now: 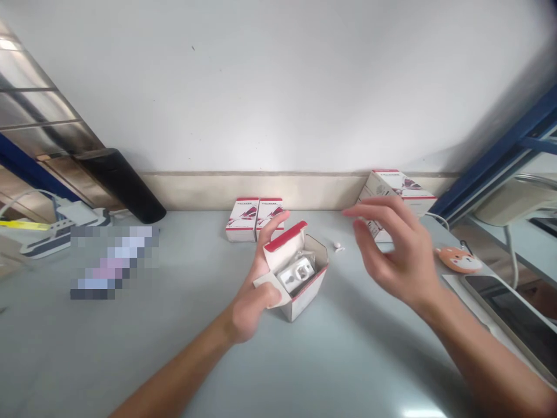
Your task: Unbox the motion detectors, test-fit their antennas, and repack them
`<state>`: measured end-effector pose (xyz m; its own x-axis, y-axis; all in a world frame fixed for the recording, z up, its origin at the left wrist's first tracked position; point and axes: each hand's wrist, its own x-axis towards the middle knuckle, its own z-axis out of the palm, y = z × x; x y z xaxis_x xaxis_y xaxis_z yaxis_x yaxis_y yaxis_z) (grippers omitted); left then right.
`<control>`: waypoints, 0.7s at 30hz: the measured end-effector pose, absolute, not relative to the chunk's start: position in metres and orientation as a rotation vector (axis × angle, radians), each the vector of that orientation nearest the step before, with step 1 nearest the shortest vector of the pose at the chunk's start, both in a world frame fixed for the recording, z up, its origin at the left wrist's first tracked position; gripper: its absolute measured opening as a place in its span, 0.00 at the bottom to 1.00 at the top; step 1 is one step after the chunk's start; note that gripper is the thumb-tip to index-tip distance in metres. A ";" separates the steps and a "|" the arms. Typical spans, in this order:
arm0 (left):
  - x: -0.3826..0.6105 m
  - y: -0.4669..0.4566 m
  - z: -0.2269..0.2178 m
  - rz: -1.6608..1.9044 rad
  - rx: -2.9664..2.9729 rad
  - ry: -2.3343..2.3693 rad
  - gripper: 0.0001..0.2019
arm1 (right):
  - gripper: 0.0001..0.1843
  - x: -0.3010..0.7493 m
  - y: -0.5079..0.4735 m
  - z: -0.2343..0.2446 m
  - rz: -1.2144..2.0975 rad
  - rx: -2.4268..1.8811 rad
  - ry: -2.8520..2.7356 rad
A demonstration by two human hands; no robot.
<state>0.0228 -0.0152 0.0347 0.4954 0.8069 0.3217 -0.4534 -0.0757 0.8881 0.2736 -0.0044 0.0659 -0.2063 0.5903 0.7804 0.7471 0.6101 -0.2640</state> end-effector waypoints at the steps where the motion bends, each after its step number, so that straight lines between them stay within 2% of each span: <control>1: 0.023 -0.016 0.035 1.090 1.253 0.380 0.46 | 0.15 0.280 0.002 0.058 -0.173 -1.231 -1.960; 5: 0.025 -0.017 0.039 1.199 1.252 0.539 0.39 | 0.17 0.295 0.022 0.023 0.003 -1.638 -2.325; 9: 0.025 -0.019 0.043 1.298 1.304 0.701 0.34 | 0.15 0.295 0.030 0.008 0.144 -1.652 -2.343; 13: 0.025 -0.021 0.041 1.364 1.411 0.814 0.31 | 0.07 0.284 0.015 0.031 0.274 -1.458 -2.010; 17: 0.028 -0.026 0.037 1.414 1.583 0.892 0.28 | 0.04 0.264 -0.020 0.061 0.404 -1.004 -1.809; 21: 0.036 -0.036 0.035 1.382 1.681 0.723 0.29 | 0.03 0.249 -0.040 0.066 0.282 -0.890 -1.913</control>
